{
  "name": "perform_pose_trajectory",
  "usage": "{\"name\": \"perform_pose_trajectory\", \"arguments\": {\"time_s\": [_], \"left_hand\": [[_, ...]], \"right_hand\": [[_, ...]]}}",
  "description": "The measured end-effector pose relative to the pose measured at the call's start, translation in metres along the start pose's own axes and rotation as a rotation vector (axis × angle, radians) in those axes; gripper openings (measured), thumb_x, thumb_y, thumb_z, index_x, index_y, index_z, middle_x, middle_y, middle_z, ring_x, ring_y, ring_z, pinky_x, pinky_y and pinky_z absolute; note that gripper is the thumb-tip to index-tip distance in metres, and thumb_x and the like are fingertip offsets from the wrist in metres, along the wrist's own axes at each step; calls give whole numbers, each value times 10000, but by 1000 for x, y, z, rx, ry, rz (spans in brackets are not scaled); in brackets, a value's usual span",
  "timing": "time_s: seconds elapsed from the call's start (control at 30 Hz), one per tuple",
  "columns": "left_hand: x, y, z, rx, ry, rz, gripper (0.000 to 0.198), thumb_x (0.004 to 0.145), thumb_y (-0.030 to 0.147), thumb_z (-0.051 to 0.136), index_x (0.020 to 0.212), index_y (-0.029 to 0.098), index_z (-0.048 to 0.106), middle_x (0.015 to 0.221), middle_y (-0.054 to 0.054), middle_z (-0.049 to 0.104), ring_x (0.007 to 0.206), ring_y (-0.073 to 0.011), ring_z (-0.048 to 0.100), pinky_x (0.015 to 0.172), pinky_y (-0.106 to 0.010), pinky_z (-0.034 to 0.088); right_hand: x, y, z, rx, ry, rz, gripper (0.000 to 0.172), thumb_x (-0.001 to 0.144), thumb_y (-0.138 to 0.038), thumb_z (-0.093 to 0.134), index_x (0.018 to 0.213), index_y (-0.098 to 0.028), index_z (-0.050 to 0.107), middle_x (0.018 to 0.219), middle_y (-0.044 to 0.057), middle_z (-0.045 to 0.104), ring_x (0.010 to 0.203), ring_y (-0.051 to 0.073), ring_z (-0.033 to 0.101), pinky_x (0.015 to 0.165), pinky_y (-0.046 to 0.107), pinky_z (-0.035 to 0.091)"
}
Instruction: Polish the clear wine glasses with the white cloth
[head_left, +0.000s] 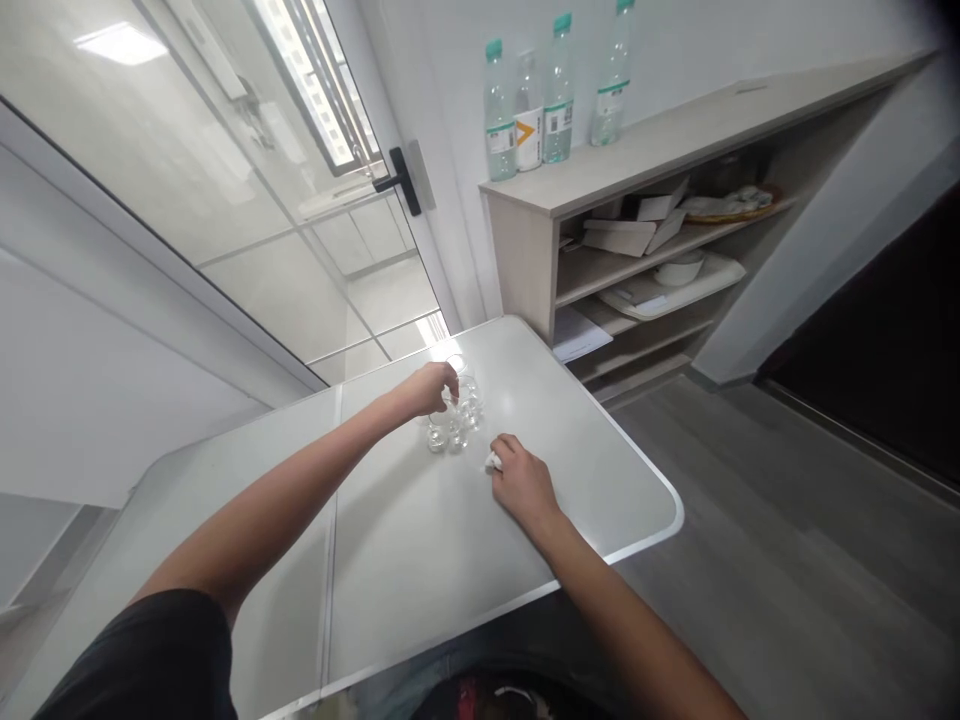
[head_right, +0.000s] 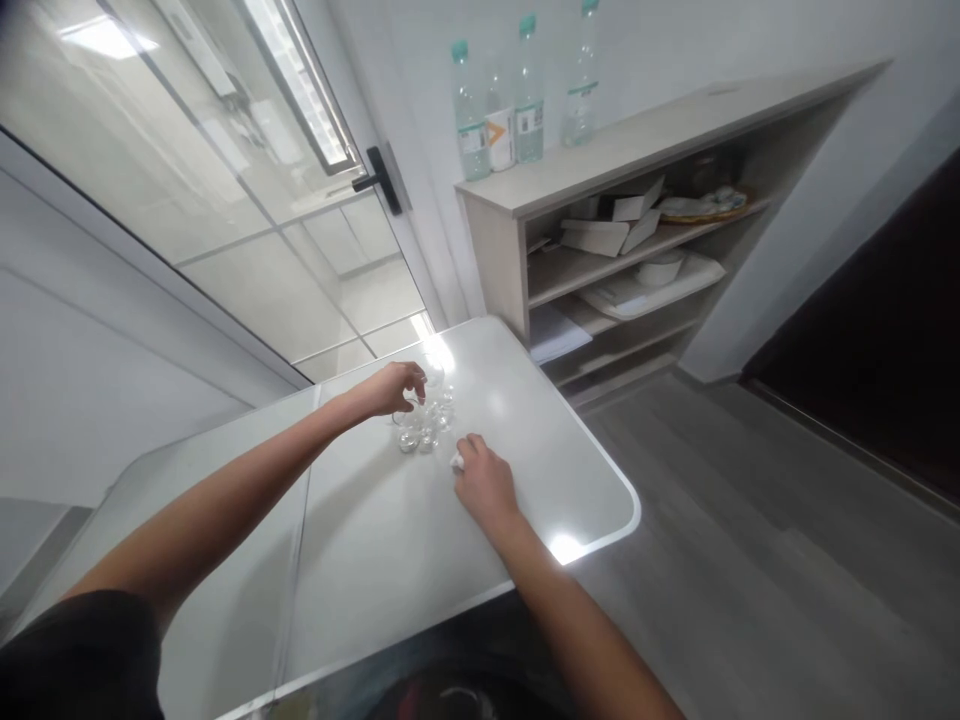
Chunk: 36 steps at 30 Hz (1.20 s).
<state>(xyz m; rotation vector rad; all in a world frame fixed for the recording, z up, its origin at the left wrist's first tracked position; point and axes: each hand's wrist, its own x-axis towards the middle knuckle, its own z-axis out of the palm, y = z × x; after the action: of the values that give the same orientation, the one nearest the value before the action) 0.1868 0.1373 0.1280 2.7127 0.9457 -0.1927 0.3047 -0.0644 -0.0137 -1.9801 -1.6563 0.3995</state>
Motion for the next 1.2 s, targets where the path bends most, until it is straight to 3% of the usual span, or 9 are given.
{"name": "perform_pose_trajectory", "arguments": {"time_s": [0.2,0.33,0.47,0.63,0.8,1.0,1.2], "left_hand": [[-61,-30,-27,35,32,-89,276,653,51,751,860,220,821,1279,-56,671,956,-216,700,879,-337,566],[-126,-62,-46,70,95,-215,183,721,147,755,869,239,810,1336,-54,652,1057,-248,686,924,-363,550],[-192,-102,-50,90,88,-380,158,705,190,759,847,244,803,1325,-45,655,1040,-250,679,908,-354,544],[-262,-157,-30,46,36,-546,215,626,192,745,823,246,814,1223,-44,683,926,-210,681,830,-302,536],[-312,-198,-1,-21,49,-676,260,552,193,727,788,249,818,1193,-42,688,896,-211,691,767,-276,529],[-342,-223,25,-150,131,-793,244,521,209,758,761,222,800,1175,-69,701,914,-249,712,689,-260,535],[-356,-238,40,-242,147,-879,303,570,206,786,873,187,793,1139,-91,723,660,-159,708,609,-228,529]], "right_hand": [[-1,1,2,32,28,-14,294,812,-69,535,1036,-236,629,1231,33,666,791,166,621,646,292,333],[-2,3,7,49,56,-23,297,802,-60,534,1023,-239,623,1196,29,669,771,161,591,640,287,312],[-3,3,7,34,50,-32,285,804,-64,534,1009,-231,640,1187,35,677,750,159,569,637,285,308],[-3,6,10,20,63,-56,232,834,-109,548,1008,-226,648,1209,30,688,810,168,599,647,279,333],[-2,12,17,-4,93,-61,222,850,-147,553,1029,-237,650,1185,18,705,833,177,611,661,274,361],[-2,13,23,-43,142,-61,218,856,-170,576,1038,-247,668,1170,20,716,830,184,608,657,279,355],[-2,12,24,-109,147,-45,214,864,-173,585,1044,-239,678,1149,26,711,789,170,577,643,278,321]]}}
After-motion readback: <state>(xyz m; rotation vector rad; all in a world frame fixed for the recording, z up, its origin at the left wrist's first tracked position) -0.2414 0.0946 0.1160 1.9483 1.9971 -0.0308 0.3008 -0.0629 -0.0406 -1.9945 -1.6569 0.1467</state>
